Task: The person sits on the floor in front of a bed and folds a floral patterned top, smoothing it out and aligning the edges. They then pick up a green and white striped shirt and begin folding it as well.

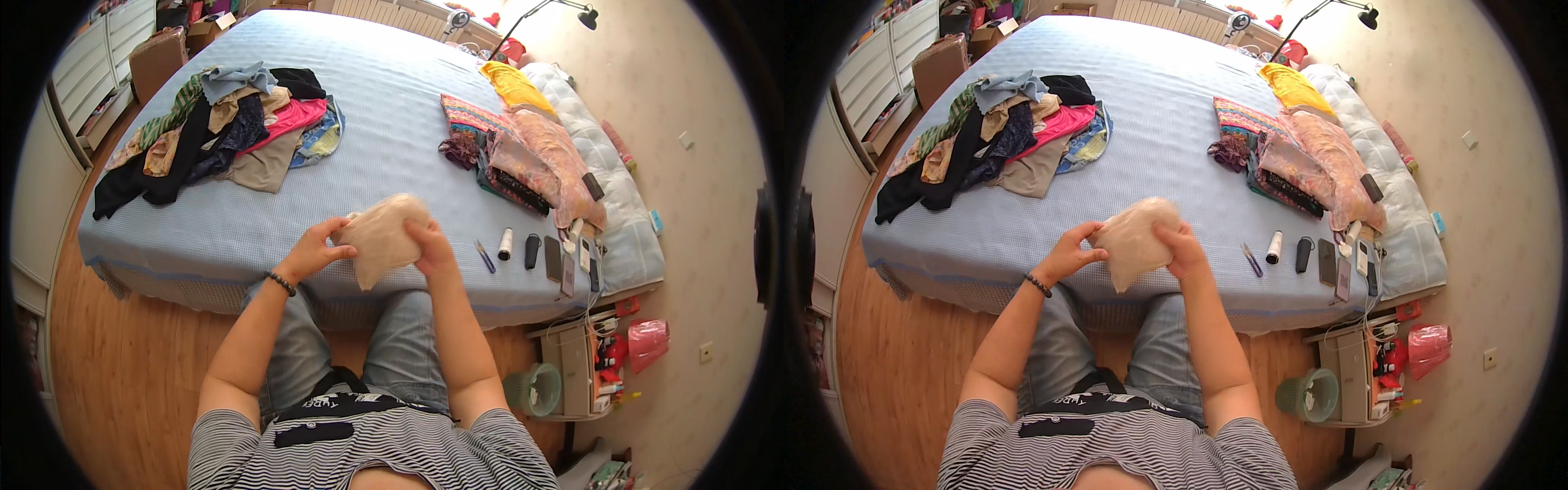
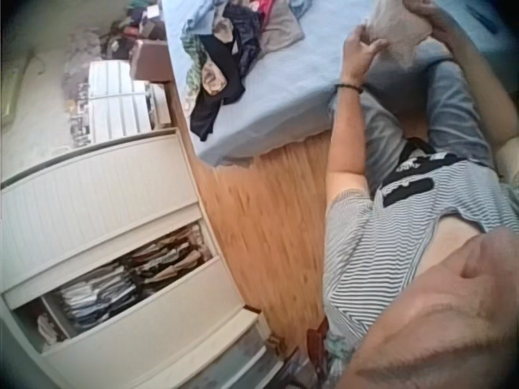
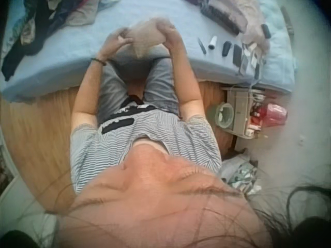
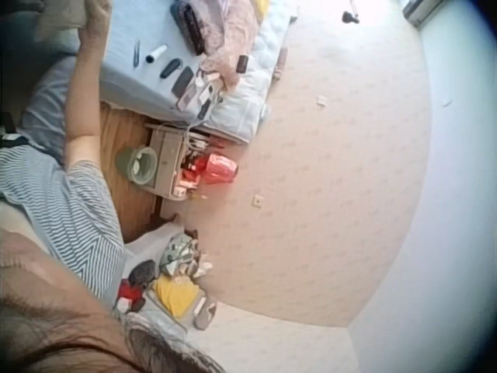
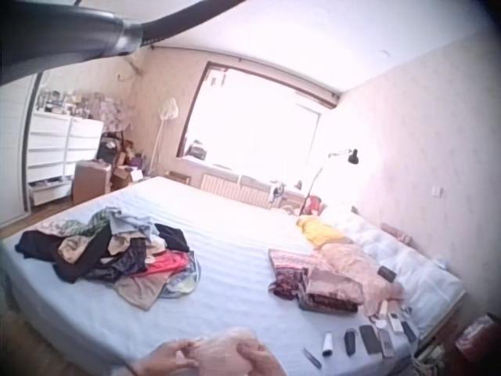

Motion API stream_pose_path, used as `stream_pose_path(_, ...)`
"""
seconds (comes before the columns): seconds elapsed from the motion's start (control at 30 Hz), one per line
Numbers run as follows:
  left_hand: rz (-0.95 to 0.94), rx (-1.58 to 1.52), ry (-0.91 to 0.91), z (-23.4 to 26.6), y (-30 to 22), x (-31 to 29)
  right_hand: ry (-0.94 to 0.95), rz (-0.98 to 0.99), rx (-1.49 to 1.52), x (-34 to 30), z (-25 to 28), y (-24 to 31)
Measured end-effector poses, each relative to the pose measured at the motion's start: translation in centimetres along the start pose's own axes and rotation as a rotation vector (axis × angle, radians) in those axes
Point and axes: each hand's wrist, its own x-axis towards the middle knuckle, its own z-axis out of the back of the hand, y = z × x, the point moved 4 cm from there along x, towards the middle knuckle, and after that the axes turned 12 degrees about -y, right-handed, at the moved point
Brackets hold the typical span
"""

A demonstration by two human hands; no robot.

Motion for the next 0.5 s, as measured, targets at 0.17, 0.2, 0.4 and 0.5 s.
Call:
stream_pose_path(0.17, 0.056, -0.043, 0.148, -0.7, 1.8, -0.9, 0.016, 0.061, 0.222, 0.0, -1.2, 4.6)
stream_pose_path(0.2, 0.2, -0.268, 0.16, -0.9, 1.8, -0.9, 0.01, 0.063, 0.236, 0.0, -1.4, 5.5)
stream_pose_path(0.4, 0.475, -0.661, 0.366, -2.7, 0.1, -2.2, -0.045, 0.059, 0.099, 0.4, -1.4, 6.1)
stream_pose_path(0.5, 0.516, -0.783, 0.388, -1.4, 3.6, -3.4, -0.045, 0.037, 0.151, -0.3, -2.4, 5.9)
